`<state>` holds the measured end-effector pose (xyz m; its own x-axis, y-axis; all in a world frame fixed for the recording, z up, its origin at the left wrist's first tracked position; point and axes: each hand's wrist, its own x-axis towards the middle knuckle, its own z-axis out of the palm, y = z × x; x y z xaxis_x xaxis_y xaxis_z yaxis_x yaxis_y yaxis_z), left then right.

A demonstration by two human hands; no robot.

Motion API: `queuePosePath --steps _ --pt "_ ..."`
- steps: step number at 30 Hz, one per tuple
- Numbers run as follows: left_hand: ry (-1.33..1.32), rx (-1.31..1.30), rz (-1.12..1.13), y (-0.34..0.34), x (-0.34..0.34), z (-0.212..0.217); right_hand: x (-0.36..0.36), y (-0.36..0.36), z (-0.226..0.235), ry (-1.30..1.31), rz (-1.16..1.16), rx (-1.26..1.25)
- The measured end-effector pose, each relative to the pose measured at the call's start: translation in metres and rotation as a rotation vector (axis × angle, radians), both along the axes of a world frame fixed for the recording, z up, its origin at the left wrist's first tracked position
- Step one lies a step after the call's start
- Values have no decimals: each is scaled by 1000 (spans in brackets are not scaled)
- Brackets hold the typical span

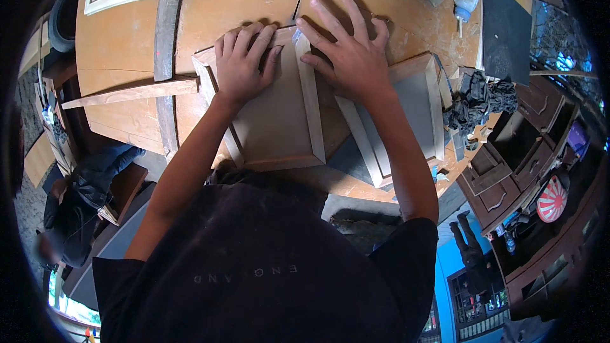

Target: Assembling and applying glue to wooden frames on a workbench.

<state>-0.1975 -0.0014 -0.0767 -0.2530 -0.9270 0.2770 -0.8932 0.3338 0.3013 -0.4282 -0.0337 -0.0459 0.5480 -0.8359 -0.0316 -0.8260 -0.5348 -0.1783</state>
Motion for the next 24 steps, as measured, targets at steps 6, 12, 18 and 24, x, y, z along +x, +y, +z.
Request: queuePosePath --steps 6,12,18,24 --pt "-1 15 3 2 -1 -1 -4 -1 -6 -39 44 -24" --pt "-7 19 6 1 0 1 -4 -3 -1 -43 74 -20" --pt "-2 4 -5 0 -1 0 -3 1 -2 -36 97 15" --pt "-8 12 -5 1 -1 -2 0 20 -3 -127 139 84"
